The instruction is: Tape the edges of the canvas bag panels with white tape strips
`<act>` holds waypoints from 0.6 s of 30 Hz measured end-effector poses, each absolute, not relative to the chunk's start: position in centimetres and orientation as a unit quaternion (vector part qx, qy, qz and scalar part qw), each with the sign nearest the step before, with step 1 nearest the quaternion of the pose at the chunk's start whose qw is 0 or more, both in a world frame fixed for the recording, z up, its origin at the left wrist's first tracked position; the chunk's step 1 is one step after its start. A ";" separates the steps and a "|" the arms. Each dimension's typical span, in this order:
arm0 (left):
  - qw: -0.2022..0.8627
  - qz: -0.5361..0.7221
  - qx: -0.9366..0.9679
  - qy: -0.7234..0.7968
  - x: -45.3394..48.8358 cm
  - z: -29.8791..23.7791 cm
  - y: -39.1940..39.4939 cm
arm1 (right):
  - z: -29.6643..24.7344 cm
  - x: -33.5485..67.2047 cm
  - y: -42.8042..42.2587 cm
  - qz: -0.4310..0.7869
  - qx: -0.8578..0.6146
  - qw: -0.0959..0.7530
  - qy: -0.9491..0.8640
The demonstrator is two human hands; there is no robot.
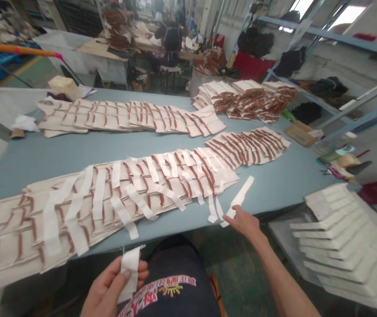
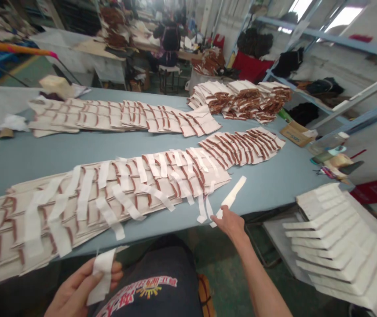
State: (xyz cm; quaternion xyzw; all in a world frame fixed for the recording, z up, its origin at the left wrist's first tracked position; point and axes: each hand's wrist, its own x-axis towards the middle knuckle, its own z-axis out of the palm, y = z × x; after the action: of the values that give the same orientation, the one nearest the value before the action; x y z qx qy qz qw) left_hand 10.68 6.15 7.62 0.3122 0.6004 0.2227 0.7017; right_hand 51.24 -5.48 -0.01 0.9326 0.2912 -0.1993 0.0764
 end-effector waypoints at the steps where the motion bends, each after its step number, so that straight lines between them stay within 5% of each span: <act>1: 0.711 0.234 0.284 0.600 10.6 8.2 6.0 | 1.0 50.8 -5.5 -0.197 0.932 0.074 0.294; 7: 0.804 0.271 0.215 0.484 10.0 11.7 6.0 | 4.9 45.2 -3.3 -0.177 0.904 -0.026 0.387; 13: 0.810 0.332 0.163 0.454 9.4 13.2 5.9 | 10.0 31.9 0.2 -0.066 0.630 -0.351 0.689; 18: 0.819 0.373 0.168 0.403 9.1 13.4 5.2 | 12.7 26.0 2.2 -0.088 0.445 -0.346 0.821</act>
State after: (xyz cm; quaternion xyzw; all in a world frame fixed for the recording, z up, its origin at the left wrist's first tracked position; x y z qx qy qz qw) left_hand 9.11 5.20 13.39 0.1681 0.4028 0.3729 0.8188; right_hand 25.98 2.23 12.70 0.4446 0.8215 -0.0876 -0.3463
